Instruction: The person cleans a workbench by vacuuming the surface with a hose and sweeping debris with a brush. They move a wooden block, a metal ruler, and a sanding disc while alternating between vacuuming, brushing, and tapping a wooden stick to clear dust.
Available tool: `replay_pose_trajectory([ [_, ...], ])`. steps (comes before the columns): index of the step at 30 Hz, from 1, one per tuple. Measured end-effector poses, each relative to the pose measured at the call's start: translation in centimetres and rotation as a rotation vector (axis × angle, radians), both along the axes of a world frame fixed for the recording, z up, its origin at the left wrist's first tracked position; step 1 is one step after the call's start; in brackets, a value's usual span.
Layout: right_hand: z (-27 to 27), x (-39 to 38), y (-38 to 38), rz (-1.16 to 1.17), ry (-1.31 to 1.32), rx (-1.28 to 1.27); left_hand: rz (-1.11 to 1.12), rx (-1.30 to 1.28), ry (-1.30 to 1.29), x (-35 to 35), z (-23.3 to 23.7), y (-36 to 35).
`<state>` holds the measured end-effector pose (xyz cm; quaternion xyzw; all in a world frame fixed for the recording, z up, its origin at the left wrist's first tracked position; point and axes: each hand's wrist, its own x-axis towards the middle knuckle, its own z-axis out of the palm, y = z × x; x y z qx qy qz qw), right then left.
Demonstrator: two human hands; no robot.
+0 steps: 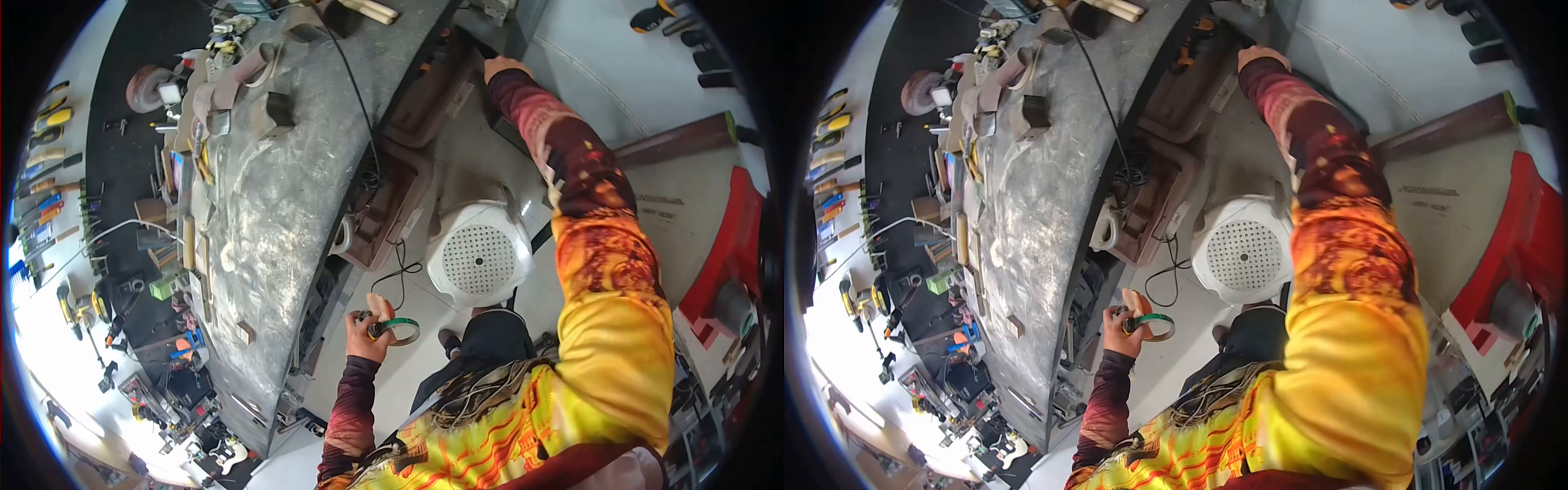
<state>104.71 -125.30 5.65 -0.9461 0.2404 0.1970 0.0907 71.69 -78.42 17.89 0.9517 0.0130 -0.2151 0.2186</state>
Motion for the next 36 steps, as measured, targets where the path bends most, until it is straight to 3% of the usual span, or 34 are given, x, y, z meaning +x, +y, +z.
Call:
replay_pose_trajectory([
  [3,0.8,-4.2,1.4,0.129,0.046,-0.074,0.018,-0.017,0.013,0.1,0.5,-0.1],
  [9,2.7,-9.1,7.9,0.401,0.011,0.139,-0.059,-0.005,0.036,-0.1,-0.8,-0.1],
  [13,-1.0,-4.6,9.0,0.346,-0.041,0.161,-0.117,0.026,-0.002,-0.5,-0.3,0.2],
  [15,-0.9,-3.1,11.6,0.096,0.01,0.13,-0.086,0.044,0.02,-0.4,0.3,0.3],
  [16,-0.1,-2.7,12.4,0.154,0.163,0.149,-0.07,0.043,0.028,-0.5,0.6,0.3],
  [19,-1.1,-2.6,15.1,0.288,0.27,0.176,-0.039,0.018,0.034,-2.5,0.5,1.5],
  [21,-1.8,-2.6,17.0,0.314,0.258,0.171,-0.031,-0.002,0.009,-2.6,0.0,1.9],
  [26,2.1,-4.8,18.2,0.433,0.291,0.112,-0.034,0.04,0.028,-3.7,0.7,2.0],
  [28,1.9,-3.4,15.8,0.367,0.222,0.003,-0.067,0.07,-0.016,-4.5,0.7,2.8],
  [29,0.0,-3.1,14.2,0.179,-0.014,0.01,-0.058,0.039,-0.039,-4.9,0.6,3.3],
  [31,2.8,-5.3,12.0,0.33,-0.055,0.099,0.035,0.01,-0.005,-5.3,1.5,3.1],
  [33,2.5,-8.7,13.4,0.493,-0.056,-0.032,0.053,0.024,-0.014,-6.3,0.9,4.0],
  [36,4.5,-15.3,16.3,0.455,0.027,0.111,0.082,0.032,-0.004,-7.2,1.1,4.4],
])
